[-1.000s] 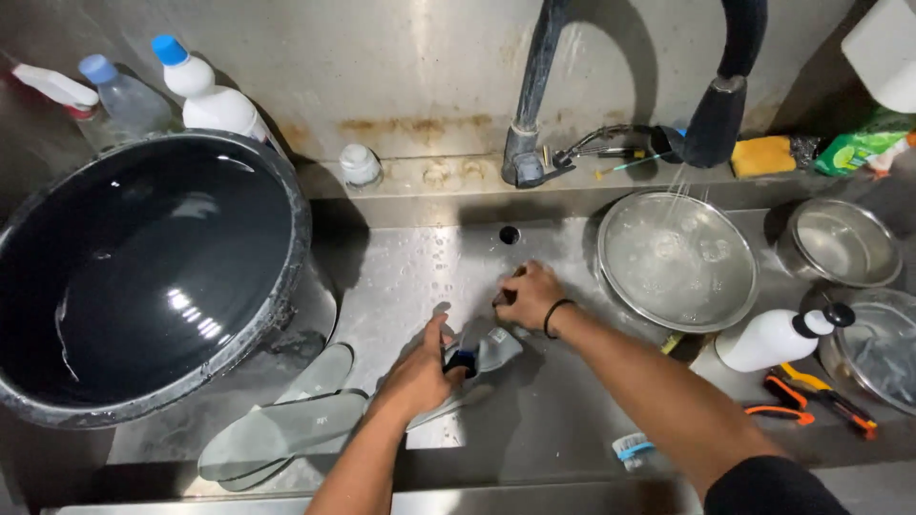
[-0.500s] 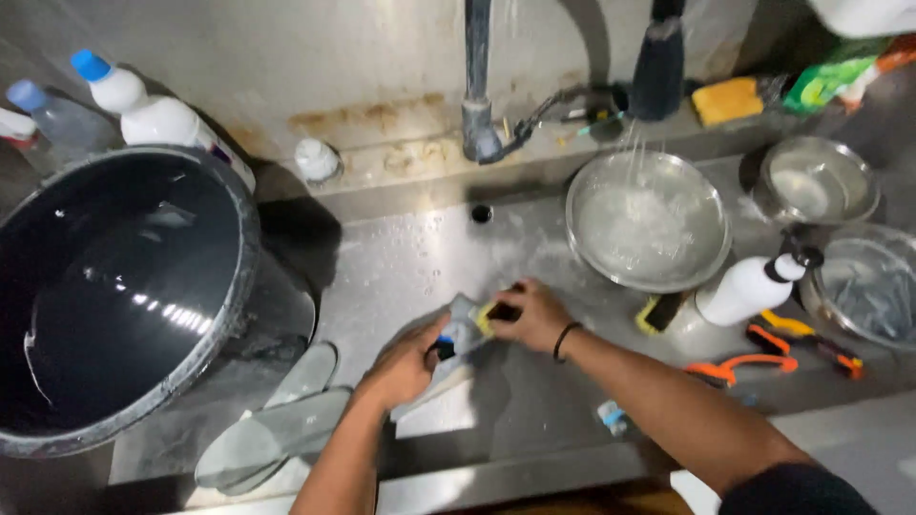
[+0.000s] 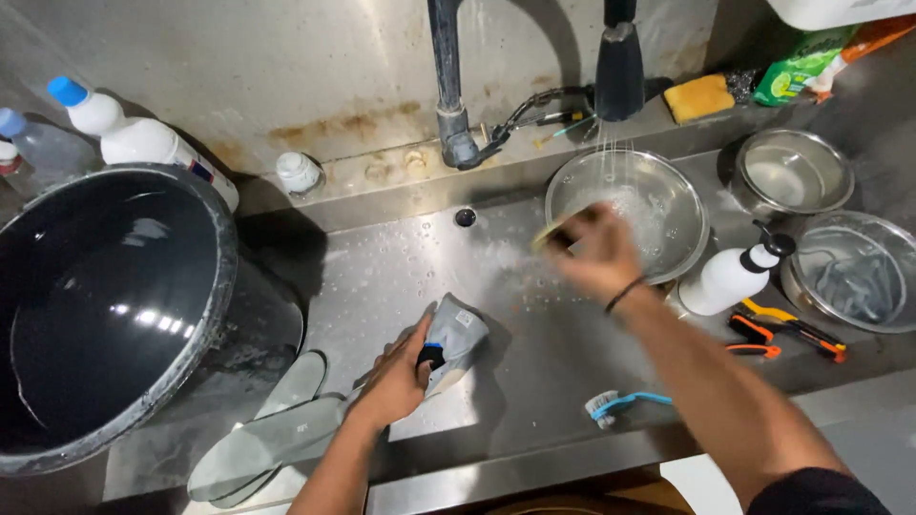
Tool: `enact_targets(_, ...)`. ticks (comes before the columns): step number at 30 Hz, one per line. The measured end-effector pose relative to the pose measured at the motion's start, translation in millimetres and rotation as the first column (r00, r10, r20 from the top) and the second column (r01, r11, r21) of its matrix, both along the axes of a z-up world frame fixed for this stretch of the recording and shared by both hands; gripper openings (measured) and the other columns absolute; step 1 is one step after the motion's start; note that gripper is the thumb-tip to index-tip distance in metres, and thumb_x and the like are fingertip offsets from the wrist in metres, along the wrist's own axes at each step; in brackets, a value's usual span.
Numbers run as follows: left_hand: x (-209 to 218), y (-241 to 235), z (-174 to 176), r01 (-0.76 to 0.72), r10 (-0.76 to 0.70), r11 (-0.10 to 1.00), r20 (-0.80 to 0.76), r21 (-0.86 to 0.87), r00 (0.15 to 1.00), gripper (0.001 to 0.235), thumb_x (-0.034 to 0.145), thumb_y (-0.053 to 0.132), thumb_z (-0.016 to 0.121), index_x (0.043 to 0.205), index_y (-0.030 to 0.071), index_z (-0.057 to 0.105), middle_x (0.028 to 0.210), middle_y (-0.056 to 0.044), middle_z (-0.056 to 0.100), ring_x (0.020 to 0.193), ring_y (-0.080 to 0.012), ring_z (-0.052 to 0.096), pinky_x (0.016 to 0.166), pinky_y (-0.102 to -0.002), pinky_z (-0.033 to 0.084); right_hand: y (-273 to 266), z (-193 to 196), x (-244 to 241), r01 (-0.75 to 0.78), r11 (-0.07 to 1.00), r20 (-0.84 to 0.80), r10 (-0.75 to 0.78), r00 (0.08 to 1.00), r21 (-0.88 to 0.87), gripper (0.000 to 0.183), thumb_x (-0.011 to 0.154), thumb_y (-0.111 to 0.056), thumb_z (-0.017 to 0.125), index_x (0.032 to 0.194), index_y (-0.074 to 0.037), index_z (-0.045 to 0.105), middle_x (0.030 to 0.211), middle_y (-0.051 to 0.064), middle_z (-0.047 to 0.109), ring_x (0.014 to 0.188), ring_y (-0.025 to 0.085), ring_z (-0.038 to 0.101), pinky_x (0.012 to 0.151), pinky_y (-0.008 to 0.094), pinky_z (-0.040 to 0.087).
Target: Cleaning a grey sneaker in a stainless steel sink using a sponge, brush, and cleaning solution.
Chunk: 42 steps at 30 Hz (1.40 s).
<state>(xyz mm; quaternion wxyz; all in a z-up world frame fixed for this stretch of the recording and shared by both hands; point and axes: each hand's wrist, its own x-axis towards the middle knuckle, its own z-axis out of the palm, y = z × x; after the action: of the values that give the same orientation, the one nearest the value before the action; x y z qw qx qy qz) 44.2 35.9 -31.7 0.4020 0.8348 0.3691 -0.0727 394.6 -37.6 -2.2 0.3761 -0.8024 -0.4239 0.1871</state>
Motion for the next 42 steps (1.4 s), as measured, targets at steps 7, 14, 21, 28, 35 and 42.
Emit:
enact_targets(7, 0, 9, -10, 0.001, -0.001, 1.0, -0.005, -0.028, 1.0, 0.081, 0.103, 0.04, 0.036, 0.162, 0.018, -0.015, 0.17, 0.001, 0.029, 0.156, -0.0312, 0.021, 0.121, -0.059, 0.019, 22, -22, 24, 0.116, 0.969, 0.105, -0.095, 0.99, -0.22, 0.055, 0.072, -0.044, 0.078, 0.119, -0.016, 0.074, 0.125, 0.015, 0.062, 0.115, 0.031, 0.061, 0.104, 0.035, 0.046)
enact_targets(14, -4, 6, -15, -0.039, 0.037, 0.998, -0.049, -0.04, 0.998, 0.089, 0.102, 0.039, 0.035, 0.159, 0.012, -0.028, 0.156, -0.007, 0.048, 0.139, -0.0419, 0.04, 0.115, -0.058, 0.028, 49, -92, -123, -0.653, 0.744, 0.055, 0.653, 0.755, 0.141, 0.026, 0.086, -0.035, 0.077, 0.105, -0.018, 0.078, 0.101, 0.011, 0.063, 0.084, 0.027, 0.066, 0.079, 0.04, 0.054)
enact_targets(21, 6, 5, 28, -0.103, 0.087, 0.983, -0.108, -0.151, 0.99, 0.087, 0.101, 0.024, 0.038, 0.159, 0.023, -0.027, 0.168, 0.005, 0.033, 0.158, -0.0298, 0.016, 0.127, -0.054, 0.011, 83, -50, -107, -0.684, 0.729, 0.111, 0.679, 0.726, 0.021, 0.029, 0.076, -0.051, 0.07, 0.08, -0.022, 0.075, 0.07, -0.004, 0.064, 0.069, 0.016, 0.059, 0.068, 0.035, 0.045)
enact_targets(28, -7, 7, -15, -0.028, 0.027, 0.996, -0.005, -0.081, 1.0, 0.089, 0.101, 0.031, 0.041, 0.16, 0.02, -0.025, 0.166, 0.002, 0.037, 0.148, -0.0373, 0.037, 0.119, -0.051, 0.024, 69, -96, -111, -0.469, 0.839, 0.022, 0.493, 0.87, -0.277, 0.034, 0.071, -0.044, 0.066, 0.088, -0.018, 0.076, 0.084, 0.006, 0.066, 0.095, 0.02, 0.059, 0.088, 0.034, 0.048)
enact_targets(35, 7, 14, 1, -0.101, 0.094, 0.989, -0.066, -0.106, 0.993, 0.091, 0.099, 0.019, 0.051, 0.165, 0.013, -0.011, 0.162, -0.006, 0.044, 0.145, -0.0443, 0.042, 0.119, -0.07, 0.026, 55, -89, -58, -0.211, 0.943, 0.05, 0.231, 0.972, -0.257, 0.056, 0.073, -0.047, 0.082, 0.122, -0.02, 0.075, 0.129, 0.018, 0.061, 0.127, 0.036, 0.06, 0.106, 0.041, 0.052)
enact_targets(42, 65, 46, -6, -0.165, 0.178, 0.969, 0.054, -0.186, 0.983, 0.096, 0.091, 0.038, 0.064, 0.167, 0.009, 0.014, 0.159, -0.015, 0.047, 0.145, -0.0396, 0.045, 0.116, -0.063, 0.036, -42, -20, -10, -0.256, 0.965, 0.181, 0.242, 0.953, 0.057, 0.059, 0.074, -0.04, 0.085, 0.122, -0.009, 0.071, 0.128, 0.022, 0.056, 0.121, 0.046, 0.057, 0.106, 0.051, 0.05)
